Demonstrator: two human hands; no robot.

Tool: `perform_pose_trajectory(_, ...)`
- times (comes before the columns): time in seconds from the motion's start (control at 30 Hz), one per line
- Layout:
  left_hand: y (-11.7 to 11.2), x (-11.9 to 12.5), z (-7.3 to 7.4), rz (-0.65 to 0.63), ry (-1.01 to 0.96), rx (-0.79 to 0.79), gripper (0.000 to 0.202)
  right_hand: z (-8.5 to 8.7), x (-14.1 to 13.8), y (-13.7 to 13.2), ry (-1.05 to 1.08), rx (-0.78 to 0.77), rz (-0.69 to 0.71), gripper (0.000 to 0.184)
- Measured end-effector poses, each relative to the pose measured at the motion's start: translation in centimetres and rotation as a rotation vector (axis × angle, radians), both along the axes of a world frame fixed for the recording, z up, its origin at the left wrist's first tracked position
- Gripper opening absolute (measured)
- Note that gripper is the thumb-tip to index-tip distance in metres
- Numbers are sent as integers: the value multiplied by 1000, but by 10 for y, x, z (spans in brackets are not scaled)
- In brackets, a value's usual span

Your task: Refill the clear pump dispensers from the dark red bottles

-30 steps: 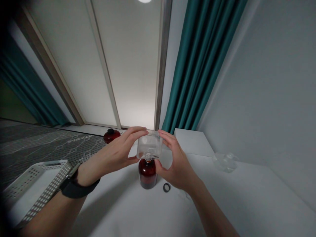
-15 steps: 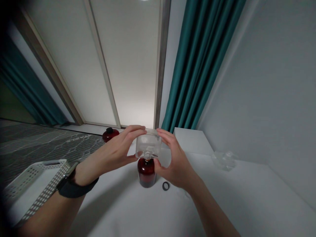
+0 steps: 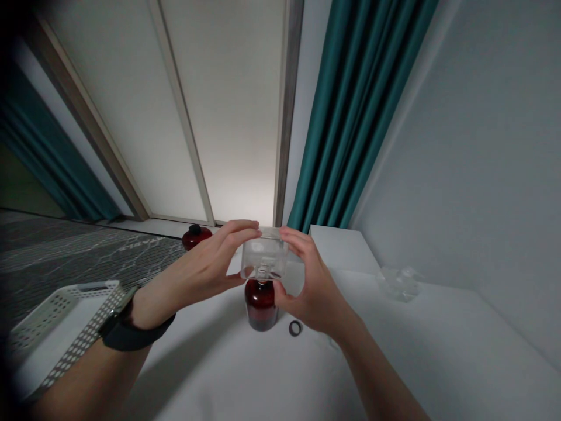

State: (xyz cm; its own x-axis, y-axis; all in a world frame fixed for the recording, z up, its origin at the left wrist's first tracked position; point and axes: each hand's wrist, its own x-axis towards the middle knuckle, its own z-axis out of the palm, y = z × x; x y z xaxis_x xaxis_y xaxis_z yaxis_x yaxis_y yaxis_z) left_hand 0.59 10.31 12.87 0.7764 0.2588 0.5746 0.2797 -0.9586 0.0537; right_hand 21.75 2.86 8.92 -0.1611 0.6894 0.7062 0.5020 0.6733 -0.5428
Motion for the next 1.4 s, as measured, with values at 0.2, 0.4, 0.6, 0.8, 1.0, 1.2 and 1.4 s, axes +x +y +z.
perform_pose_trajectory(0.2,-1,0,1,2,-9,8,50,1,1,-1,-2,-3,-13,72)
perform_pose_trajectory(0.4,-2,0,2,15,8,41,52,3,1,-2,-17,10,-20,72)
perform_pose_trajectory(0.6,-3,0,3,14,9,77,53,4,1,-3,-37,36,-18,73)
perform_pose_trajectory(0.8,-2,-1,3,4,1,71,55,3,2,-2,-37,46,-19,74)
perform_pose_trajectory(1.0,-3,-1,3,14,4,70,53,5,1,-3,-52,54,-31,73)
perform_pose_trajectory(1.2,-3,-2,3,17,1,84,51,5,0,-2,-54,62,-17,72)
perform_pose_trajectory(1.4,-3,-1,2,18,16,45,55,3,0,-2,-23,21,-6,73)
